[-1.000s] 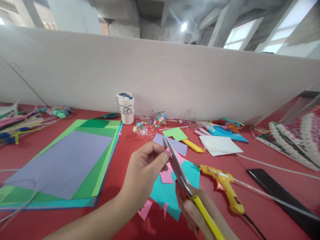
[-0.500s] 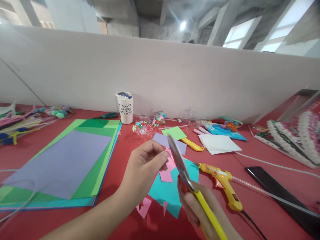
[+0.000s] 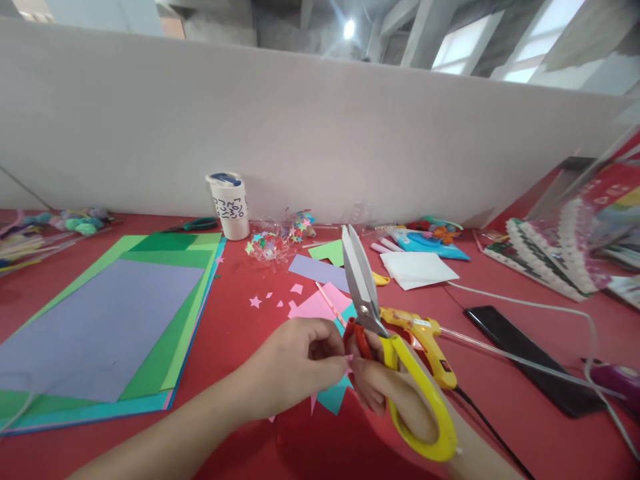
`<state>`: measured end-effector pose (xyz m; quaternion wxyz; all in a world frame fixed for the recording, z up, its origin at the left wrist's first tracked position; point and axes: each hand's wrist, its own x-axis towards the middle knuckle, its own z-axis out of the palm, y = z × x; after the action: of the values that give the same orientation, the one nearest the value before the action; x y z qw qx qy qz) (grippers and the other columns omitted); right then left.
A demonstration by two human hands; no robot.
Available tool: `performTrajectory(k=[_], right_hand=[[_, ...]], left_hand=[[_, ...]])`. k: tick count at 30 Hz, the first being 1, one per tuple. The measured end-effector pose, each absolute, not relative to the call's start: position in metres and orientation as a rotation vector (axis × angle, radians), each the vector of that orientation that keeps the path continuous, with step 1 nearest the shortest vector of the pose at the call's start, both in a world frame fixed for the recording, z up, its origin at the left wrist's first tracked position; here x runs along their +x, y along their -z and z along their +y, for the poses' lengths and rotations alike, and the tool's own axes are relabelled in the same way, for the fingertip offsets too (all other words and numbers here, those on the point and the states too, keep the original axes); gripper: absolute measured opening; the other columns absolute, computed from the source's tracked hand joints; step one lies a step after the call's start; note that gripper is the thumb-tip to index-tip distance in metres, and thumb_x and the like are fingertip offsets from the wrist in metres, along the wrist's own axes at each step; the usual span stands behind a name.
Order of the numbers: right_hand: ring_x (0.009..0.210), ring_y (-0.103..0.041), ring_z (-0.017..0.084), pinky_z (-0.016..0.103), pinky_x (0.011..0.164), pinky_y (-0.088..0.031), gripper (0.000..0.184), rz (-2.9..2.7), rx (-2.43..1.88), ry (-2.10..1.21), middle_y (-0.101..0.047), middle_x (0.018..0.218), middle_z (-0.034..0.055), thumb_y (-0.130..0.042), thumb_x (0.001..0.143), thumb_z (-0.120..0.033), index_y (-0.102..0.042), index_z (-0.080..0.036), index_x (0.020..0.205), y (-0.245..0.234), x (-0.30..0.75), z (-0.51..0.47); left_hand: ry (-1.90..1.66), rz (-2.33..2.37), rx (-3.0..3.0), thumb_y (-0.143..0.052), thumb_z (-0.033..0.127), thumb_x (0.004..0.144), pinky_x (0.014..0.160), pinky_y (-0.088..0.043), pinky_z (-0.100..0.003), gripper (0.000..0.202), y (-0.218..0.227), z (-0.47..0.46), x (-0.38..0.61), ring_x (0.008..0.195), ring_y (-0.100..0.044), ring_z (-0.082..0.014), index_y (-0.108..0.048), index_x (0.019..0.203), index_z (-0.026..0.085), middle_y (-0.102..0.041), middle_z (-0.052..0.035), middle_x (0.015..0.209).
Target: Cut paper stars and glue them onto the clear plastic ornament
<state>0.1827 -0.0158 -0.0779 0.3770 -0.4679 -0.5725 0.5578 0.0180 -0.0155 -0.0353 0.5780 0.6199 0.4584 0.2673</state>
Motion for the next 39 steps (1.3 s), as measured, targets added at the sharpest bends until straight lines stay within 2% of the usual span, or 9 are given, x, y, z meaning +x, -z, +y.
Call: performTrajectory(k=[4, 8, 12, 18, 21, 24, 30, 34, 39], right_hand=[[0.038, -0.041, 0.009, 0.024, 0.043, -0.036, 0.031, -1.463, -1.191, -1.395, -0.041, 0.04, -0.0073, -0.058, 0.075, -0.038, -0.042, -0.023, 0.054, 0.07, 0.181, -0.021], [0.037, -0.036, 0.009, 0.023, 0.04, -0.03, 0.022, -1.471, -1.303, -1.364, -0.038, 0.04, -0.0084, -0.054, 0.072, -0.038, -0.043, -0.023, 0.06, 0.052, 0.18, -0.024], [0.035, -0.037, 0.009, 0.022, 0.039, -0.028, 0.016, -1.495, -1.358, -1.439, -0.038, 0.038, -0.0083, -0.056, 0.07, -0.029, -0.045, -0.022, 0.061, 0.049, 0.179, -0.023], [0.039, -0.036, 0.009, 0.023, 0.041, -0.03, 0.022, -1.518, -1.343, -1.404, -0.038, 0.042, -0.0079, -0.06, 0.071, -0.026, -0.043, -0.022, 0.059, 0.054, 0.182, -0.025], [0.041, -0.037, 0.01, 0.025, 0.044, -0.033, 0.024, -1.478, -1.27, -1.315, -0.038, 0.044, -0.0086, -0.059, 0.078, -0.034, -0.042, -0.022, 0.065, 0.059, 0.183, -0.025], [0.041, -0.038, 0.009, 0.024, 0.044, -0.034, 0.031, -1.439, -1.152, -1.284, -0.038, 0.045, -0.0083, -0.055, 0.082, -0.041, -0.039, -0.023, 0.063, 0.066, 0.183, -0.024], [0.033, -0.034, 0.008, 0.024, 0.037, -0.031, 0.037, -1.241, -1.074, -1.464, -0.035, 0.04, -0.0104, -0.064, 0.075, -0.04, -0.034, -0.025, 0.061, 0.072, 0.183, -0.022], [0.034, -0.036, 0.009, 0.025, 0.039, -0.036, 0.037, -1.206, -1.027, -1.505, -0.037, 0.042, -0.0103, -0.064, 0.077, -0.037, -0.032, -0.026, 0.062, 0.076, 0.186, -0.024], [0.033, -0.035, 0.008, 0.024, 0.039, -0.036, 0.037, -1.185, -0.997, -1.506, -0.035, 0.041, -0.0113, -0.063, 0.077, -0.038, -0.032, -0.025, 0.062, 0.075, 0.183, -0.023]], left_hand=[[-0.612, 1.068, 1.385, -0.054, 0.025, 0.073, 0.052, -0.033, -0.024, 0.01, 0.042, -0.015, 0.02, 0.056, -0.046, -0.0121, -0.049, 0.066, 0.02, -0.048, 0.0049, 0.057], [-0.605, 1.048, 1.473, -0.051, 0.018, 0.069, 0.052, -0.033, -0.023, 0.006, 0.044, -0.016, 0.019, 0.055, -0.044, -0.0109, -0.05, 0.063, 0.019, -0.047, 0.0055, 0.057], [-0.583, 1.051, 1.524, -0.051, 0.017, 0.067, 0.05, -0.031, -0.022, 0.005, 0.043, -0.016, 0.016, 0.054, -0.04, -0.0103, -0.052, 0.062, 0.019, -0.045, 0.0061, 0.056], [-0.588, 1.077, 1.441, -0.054, 0.02, 0.068, 0.05, -0.032, -0.022, 0.005, 0.046, -0.015, 0.018, 0.054, -0.042, -0.0104, -0.053, 0.063, 0.019, -0.047, 0.006, 0.056], [-0.616, 1.026, 1.281, -0.059, 0.025, 0.069, 0.054, -0.039, -0.023, 0.01, 0.047, -0.015, 0.022, 0.056, -0.049, -0.011, -0.053, 0.066, 0.019, -0.051, 0.0049, 0.058], [-0.669, 1.017, 1.161, -0.061, 0.024, 0.067, 0.055, -0.043, -0.024, 0.009, 0.046, -0.015, 0.025, 0.053, -0.051, -0.0104, -0.053, 0.066, 0.018, -0.052, 0.0056, 0.055], [-0.788, 0.989, 1.157, -0.063, 0.019, 0.064, 0.054, -0.043, -0.022, 0.009, 0.043, -0.014, 0.025, 0.051, -0.051, -0.0087, -0.054, 0.064, 0.018, -0.052, 0.0062, 0.054], [-0.802, 1.002, 1.151, -0.063, 0.02, 0.065, 0.053, -0.042, -0.022, 0.011, 0.042, -0.014, 0.025, 0.051, -0.052, -0.0089, -0.053, 0.064, 0.017, -0.054, 0.0049, 0.056], [-0.843, 0.977, 1.124, -0.061, 0.018, 0.066, 0.052, -0.042, -0.021, 0.008, 0.04, -0.014, 0.025, 0.05, -0.052, -0.008, -0.054, 0.065, 0.017, -0.055, 0.0052, 0.057]])
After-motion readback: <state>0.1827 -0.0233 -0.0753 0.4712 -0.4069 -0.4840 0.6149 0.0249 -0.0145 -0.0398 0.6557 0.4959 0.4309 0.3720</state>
